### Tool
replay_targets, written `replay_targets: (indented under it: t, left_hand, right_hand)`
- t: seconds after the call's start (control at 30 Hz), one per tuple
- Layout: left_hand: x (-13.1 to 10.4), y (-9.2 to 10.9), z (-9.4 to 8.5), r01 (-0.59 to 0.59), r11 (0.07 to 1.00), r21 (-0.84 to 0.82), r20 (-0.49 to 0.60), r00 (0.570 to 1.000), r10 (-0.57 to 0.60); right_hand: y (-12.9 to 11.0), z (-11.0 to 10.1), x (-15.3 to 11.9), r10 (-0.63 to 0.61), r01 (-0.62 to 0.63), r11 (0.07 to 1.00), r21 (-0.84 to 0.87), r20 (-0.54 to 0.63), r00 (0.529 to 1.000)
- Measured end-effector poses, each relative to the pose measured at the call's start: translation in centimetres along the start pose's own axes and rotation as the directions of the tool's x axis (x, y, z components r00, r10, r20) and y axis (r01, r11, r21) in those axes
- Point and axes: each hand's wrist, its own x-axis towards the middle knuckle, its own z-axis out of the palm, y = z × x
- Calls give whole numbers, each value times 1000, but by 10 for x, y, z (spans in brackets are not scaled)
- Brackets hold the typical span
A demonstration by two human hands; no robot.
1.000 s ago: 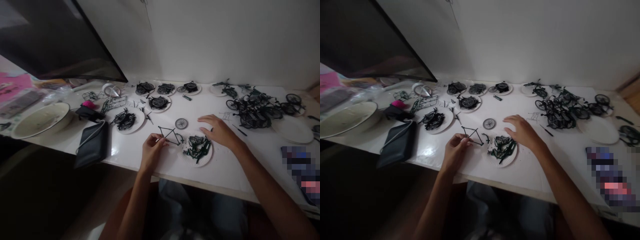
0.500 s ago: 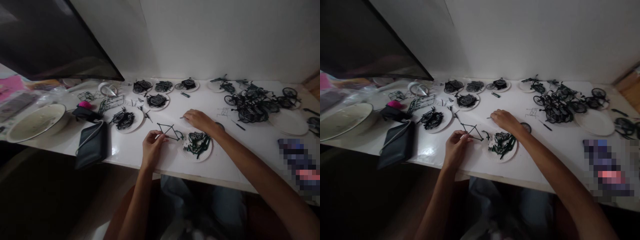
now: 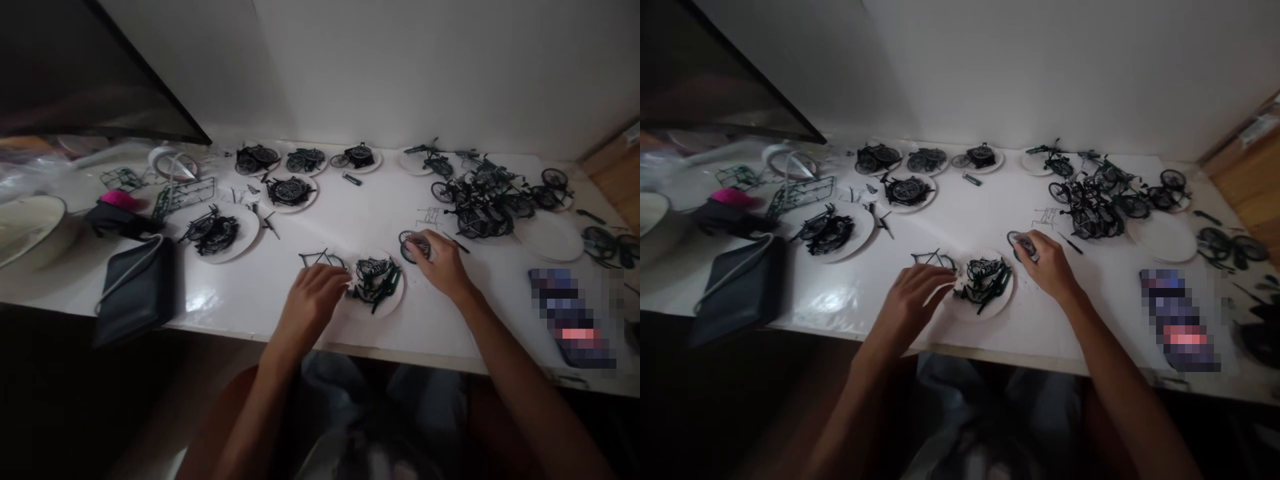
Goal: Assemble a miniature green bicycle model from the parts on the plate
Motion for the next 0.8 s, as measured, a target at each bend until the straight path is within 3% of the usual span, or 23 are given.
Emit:
replay_targets:
  t: [0.1,0.2,0.33,0.53,0.8]
  left_hand:
    - [17,14,4,-183,983,22,214,961,174]
    - [25,15,10,-303,945,122,255,930,266]
    - [29,11,14,-407,876,260,312,894,323]
    - [34,10,10,-441,861,253,376,865,333]
    - [26,7,9,-363,902,233,346,898,272]
  right_hand:
    - [-9,4,-2,1,-6,999,54,88,996]
    - [-13,7,-4,-37,30,998,46,163,986]
    - [-10,10,-5,-80,76,997,33,175,981]
    - [-7,10,-4,-79,70,996,54,179,981]
    - [-7,12,-4,-81,74,996,48,157,984]
